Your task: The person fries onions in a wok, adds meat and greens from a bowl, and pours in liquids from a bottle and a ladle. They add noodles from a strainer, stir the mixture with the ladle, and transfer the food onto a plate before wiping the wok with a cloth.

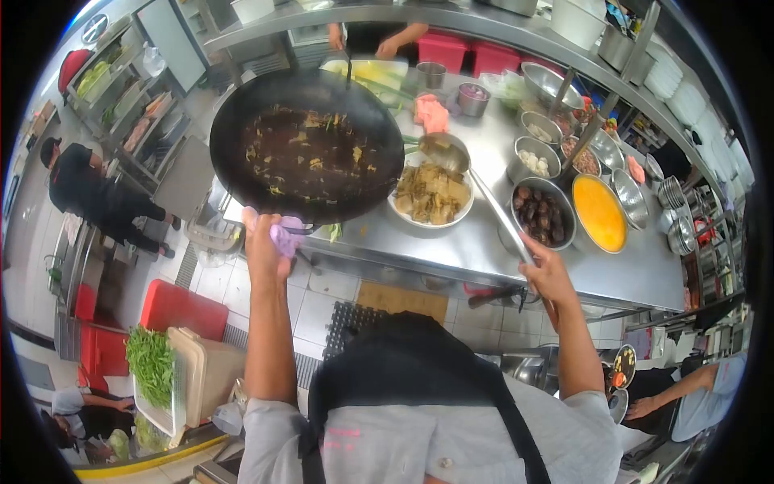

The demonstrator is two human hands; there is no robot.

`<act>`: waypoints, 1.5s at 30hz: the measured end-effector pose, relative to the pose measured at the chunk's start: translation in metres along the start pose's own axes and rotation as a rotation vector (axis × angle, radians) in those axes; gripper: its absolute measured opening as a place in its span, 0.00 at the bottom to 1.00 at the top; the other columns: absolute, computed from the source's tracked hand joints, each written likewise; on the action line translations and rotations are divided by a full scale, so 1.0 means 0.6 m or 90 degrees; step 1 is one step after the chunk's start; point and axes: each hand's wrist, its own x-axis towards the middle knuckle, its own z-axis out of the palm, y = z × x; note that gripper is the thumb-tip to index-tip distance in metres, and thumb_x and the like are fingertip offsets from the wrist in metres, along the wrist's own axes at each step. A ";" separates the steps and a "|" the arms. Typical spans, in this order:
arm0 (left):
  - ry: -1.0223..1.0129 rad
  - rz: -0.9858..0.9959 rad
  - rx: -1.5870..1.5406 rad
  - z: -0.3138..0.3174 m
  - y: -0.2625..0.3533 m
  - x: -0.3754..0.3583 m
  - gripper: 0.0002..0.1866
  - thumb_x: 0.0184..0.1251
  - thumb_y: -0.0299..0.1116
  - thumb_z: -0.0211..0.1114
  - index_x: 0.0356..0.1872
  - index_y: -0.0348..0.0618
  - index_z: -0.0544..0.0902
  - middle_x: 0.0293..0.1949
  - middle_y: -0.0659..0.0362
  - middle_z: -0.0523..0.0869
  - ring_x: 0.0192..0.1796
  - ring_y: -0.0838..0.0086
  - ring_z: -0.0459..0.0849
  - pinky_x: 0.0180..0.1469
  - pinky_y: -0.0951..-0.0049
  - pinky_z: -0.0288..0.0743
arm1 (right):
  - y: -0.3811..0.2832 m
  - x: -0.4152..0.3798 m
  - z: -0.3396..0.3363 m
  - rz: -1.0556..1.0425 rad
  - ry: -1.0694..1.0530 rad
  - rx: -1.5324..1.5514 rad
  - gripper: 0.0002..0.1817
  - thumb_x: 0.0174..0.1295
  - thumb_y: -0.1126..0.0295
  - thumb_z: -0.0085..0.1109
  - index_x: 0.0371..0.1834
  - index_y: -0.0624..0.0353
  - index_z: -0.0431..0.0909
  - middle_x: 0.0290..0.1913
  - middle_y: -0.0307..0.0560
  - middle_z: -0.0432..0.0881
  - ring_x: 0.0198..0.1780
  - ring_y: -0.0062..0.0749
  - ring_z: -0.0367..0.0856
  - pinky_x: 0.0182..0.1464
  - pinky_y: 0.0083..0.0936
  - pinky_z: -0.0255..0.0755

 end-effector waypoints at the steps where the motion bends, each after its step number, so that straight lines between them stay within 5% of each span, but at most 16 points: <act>1: 0.008 -0.004 0.006 -0.003 0.003 -0.009 0.03 0.63 0.31 0.59 0.35 0.45 0.75 0.29 0.56 0.82 0.26 0.69 0.82 0.22 0.70 0.73 | -0.003 -0.004 -0.002 0.054 -0.018 0.031 0.36 0.56 0.83 0.57 0.73 0.58 0.67 0.40 0.48 0.79 0.31 0.19 0.78 0.27 0.16 0.72; 2: 0.034 0.004 -0.022 -0.006 0.003 -0.015 0.04 0.62 0.31 0.60 0.35 0.44 0.76 0.28 0.56 0.82 0.27 0.69 0.82 0.22 0.71 0.73 | 0.005 -0.001 0.005 0.021 -0.008 0.124 0.37 0.57 0.83 0.57 0.74 0.58 0.64 0.34 0.43 0.77 0.20 0.17 0.71 0.16 0.17 0.65; 6: 0.014 -0.012 -0.038 -0.033 0.018 -0.054 0.04 0.63 0.31 0.61 0.35 0.45 0.77 0.29 0.58 0.82 0.28 0.70 0.83 0.21 0.72 0.72 | 0.005 0.005 0.007 -0.006 -0.031 0.305 0.37 0.57 0.83 0.57 0.74 0.62 0.63 0.32 0.40 0.78 0.20 0.17 0.71 0.17 0.17 0.66; 9: 0.053 -0.017 -0.037 -0.031 0.032 -0.092 0.03 0.63 0.31 0.61 0.35 0.45 0.77 0.29 0.59 0.82 0.28 0.70 0.83 0.22 0.71 0.73 | -0.013 0.018 0.001 -0.065 -0.034 0.149 0.37 0.56 0.84 0.55 0.74 0.62 0.63 0.34 0.42 0.78 0.21 0.16 0.72 0.16 0.16 0.64; 13: 0.049 -0.009 -0.054 -0.052 0.030 -0.122 0.02 0.64 0.30 0.60 0.34 0.47 0.77 0.28 0.61 0.81 0.28 0.71 0.83 0.24 0.71 0.75 | -0.004 0.027 0.016 -0.189 0.078 -0.123 0.35 0.55 0.78 0.57 0.72 0.61 0.68 0.47 0.44 0.83 0.29 0.22 0.78 0.32 0.16 0.73; 15: 0.059 -0.003 -0.066 -0.069 0.034 -0.137 0.02 0.64 0.30 0.60 0.34 0.47 0.76 0.28 0.61 0.81 0.28 0.71 0.83 0.23 0.70 0.75 | 0.032 0.055 0.022 -0.395 0.144 -0.273 0.35 0.54 0.76 0.58 0.71 0.60 0.69 0.52 0.44 0.82 0.32 0.22 0.80 0.39 0.17 0.73; 19: 0.074 -0.018 -0.105 -0.128 0.052 -0.181 0.01 0.65 0.30 0.60 0.34 0.48 0.76 0.28 0.61 0.81 0.27 0.71 0.83 0.20 0.69 0.74 | 0.000 0.005 0.075 -0.167 0.077 -0.016 0.36 0.57 0.77 0.57 0.73 0.61 0.64 0.40 0.48 0.80 0.23 0.19 0.75 0.23 0.18 0.71; 26: 0.133 -0.003 -0.137 -0.239 0.088 -0.348 0.04 0.63 0.29 0.60 0.36 0.50 0.74 0.27 0.59 0.82 0.25 0.70 0.83 0.19 0.70 0.76 | -0.079 -0.059 0.258 -0.072 -0.237 0.464 0.35 0.61 0.77 0.60 0.71 0.63 0.55 0.35 0.41 0.73 0.21 0.18 0.72 0.15 0.16 0.69; 31: 0.202 0.063 -0.136 -0.308 0.116 -0.523 0.07 0.61 0.28 0.62 0.39 0.47 0.75 0.27 0.59 0.82 0.26 0.70 0.83 0.26 0.68 0.79 | -0.116 -0.078 0.434 -0.096 -0.408 0.342 0.28 0.63 0.75 0.61 0.65 0.62 0.60 0.33 0.39 0.72 0.18 0.16 0.68 0.13 0.15 0.67; 35: 0.387 0.113 -0.152 -0.341 0.114 -0.683 0.07 0.60 0.25 0.59 0.39 0.37 0.77 0.29 0.54 0.83 0.29 0.66 0.86 0.29 0.65 0.83 | -0.165 -0.140 0.583 -0.083 -0.529 0.376 0.24 0.64 0.75 0.60 0.61 0.62 0.62 0.33 0.40 0.72 0.18 0.16 0.68 0.12 0.16 0.67; 39: 0.582 0.150 -0.162 -0.337 0.097 -0.826 0.07 0.58 0.25 0.61 0.38 0.41 0.77 0.27 0.59 0.79 0.25 0.72 0.81 0.28 0.69 0.79 | -0.194 -0.182 0.665 -0.047 -0.768 0.375 0.28 0.60 0.75 0.63 0.61 0.63 0.60 0.33 0.43 0.72 0.18 0.20 0.69 0.13 0.20 0.68; 45: 0.863 0.408 -0.269 -0.261 0.051 -0.994 0.07 0.61 0.25 0.59 0.40 0.36 0.77 0.30 0.53 0.83 0.28 0.64 0.86 0.34 0.62 0.86 | -0.189 -0.235 0.738 0.067 -1.181 0.086 0.24 0.59 0.73 0.61 0.57 0.58 0.62 0.23 0.39 0.69 0.14 0.21 0.66 0.12 0.20 0.62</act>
